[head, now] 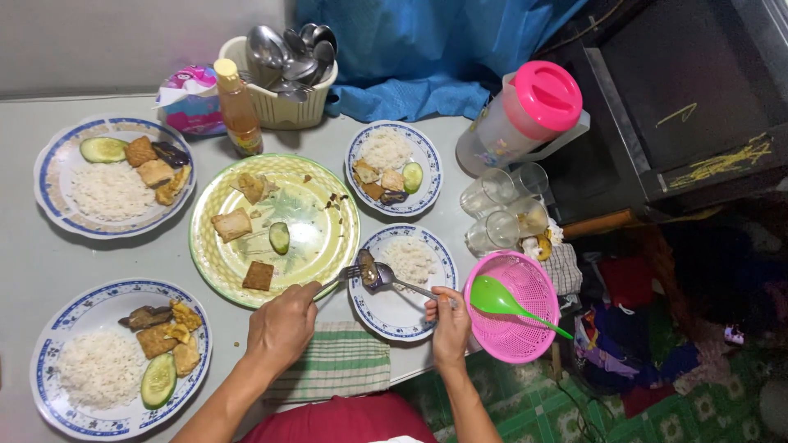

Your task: Serving rice and side dishes onto individual plates followed by peeling garlic at a table.

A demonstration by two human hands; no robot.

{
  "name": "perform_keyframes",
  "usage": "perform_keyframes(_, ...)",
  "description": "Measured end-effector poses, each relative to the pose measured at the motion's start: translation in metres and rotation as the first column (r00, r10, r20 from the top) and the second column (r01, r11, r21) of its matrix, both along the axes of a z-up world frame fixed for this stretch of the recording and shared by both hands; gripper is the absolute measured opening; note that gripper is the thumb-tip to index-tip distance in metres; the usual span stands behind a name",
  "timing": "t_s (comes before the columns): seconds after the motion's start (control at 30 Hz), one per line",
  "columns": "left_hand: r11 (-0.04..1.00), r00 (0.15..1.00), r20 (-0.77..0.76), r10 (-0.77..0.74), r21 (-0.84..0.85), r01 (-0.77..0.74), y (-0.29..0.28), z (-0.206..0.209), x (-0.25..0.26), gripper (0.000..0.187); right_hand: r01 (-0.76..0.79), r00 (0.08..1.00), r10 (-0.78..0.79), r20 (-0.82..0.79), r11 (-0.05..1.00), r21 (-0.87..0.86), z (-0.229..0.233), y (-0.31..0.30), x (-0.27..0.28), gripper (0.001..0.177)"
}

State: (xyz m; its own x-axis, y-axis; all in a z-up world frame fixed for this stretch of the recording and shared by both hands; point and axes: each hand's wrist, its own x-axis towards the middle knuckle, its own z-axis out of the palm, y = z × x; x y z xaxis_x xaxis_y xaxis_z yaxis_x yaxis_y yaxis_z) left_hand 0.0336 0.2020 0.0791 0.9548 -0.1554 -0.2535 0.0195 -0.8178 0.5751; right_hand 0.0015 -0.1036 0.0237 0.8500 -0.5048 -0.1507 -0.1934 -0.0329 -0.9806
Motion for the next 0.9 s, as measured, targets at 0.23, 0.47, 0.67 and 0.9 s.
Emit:
perform_keyframes(0.23,0.995,0.988,0.149,-0.044,0.097,0.029,-0.008,-0.007,-0.002,0.028,-0.199,0.937,0.338,0.090,0.726,-0.658,0.062,0.017,-0.002,0.023)
perform_keyframes(0.47,0.996,0.996,0.091,0.018,0.088,-0.026,0.011,0.023,0.000,0.032,-0.221,0.858,0.491,0.151,0.618,-0.755,0.105,0.034,0.011,0.023)
perform_keyframes(0.67,0.966,0.976,0.064,0.206,0.143,-0.213,0.073,-0.007,0.001,0.039,-0.294,0.846,0.473,0.247,0.799,-0.524,0.082,0.076,0.054,0.022)
perform_keyframes(0.9,0.882,0.908,0.036,0.418,0.223,-0.415,0.107,-0.018,0.003,0.041,-0.424,0.852,0.516,0.089,0.779,-0.462,0.039,0.119,0.103,0.020)
